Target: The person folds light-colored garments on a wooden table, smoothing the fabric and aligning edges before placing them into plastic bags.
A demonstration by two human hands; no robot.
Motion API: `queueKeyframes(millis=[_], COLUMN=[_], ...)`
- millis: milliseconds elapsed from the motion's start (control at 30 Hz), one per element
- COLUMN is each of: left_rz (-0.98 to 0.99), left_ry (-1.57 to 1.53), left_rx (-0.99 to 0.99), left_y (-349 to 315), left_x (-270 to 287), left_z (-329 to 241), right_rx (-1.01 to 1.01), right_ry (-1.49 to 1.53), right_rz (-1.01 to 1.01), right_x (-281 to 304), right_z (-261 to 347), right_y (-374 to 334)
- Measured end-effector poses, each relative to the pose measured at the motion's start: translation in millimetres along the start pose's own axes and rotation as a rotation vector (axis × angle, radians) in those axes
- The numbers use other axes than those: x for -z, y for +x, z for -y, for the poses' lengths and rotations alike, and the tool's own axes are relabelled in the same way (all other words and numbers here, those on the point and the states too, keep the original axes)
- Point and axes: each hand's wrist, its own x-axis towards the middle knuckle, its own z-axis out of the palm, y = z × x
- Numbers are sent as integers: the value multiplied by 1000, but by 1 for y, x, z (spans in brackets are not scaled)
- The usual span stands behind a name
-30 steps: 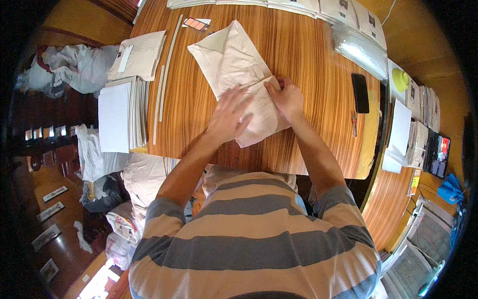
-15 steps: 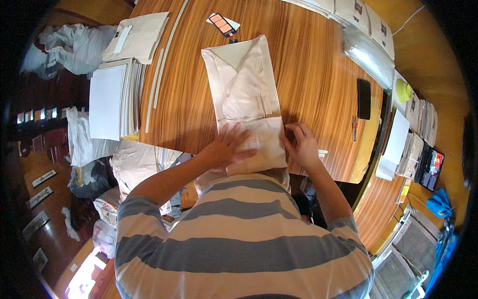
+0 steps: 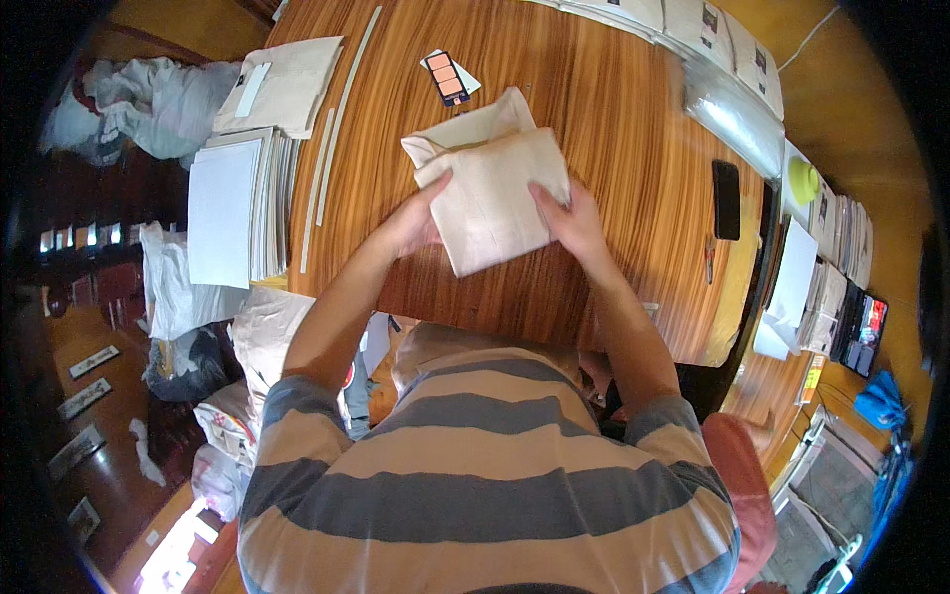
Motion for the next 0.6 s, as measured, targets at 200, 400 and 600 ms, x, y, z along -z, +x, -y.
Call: queueKeyframes(millis=[200, 400, 600], left_rz=[-294, -611, -135], left_ry=[-60, 605, 1749], left_rx=[-99, -94, -1192], left_y=[21, 5, 33], left_x=[13, 18, -8], left_z=[17, 0, -36], right_rx=[67, 2, 1], right_ry=[-424, -538, -526], right_rz=[-196, -233, -209], right_x=[-17, -19, -13], right_z=[-1, 7, -7], right_y=[33, 35, 46])
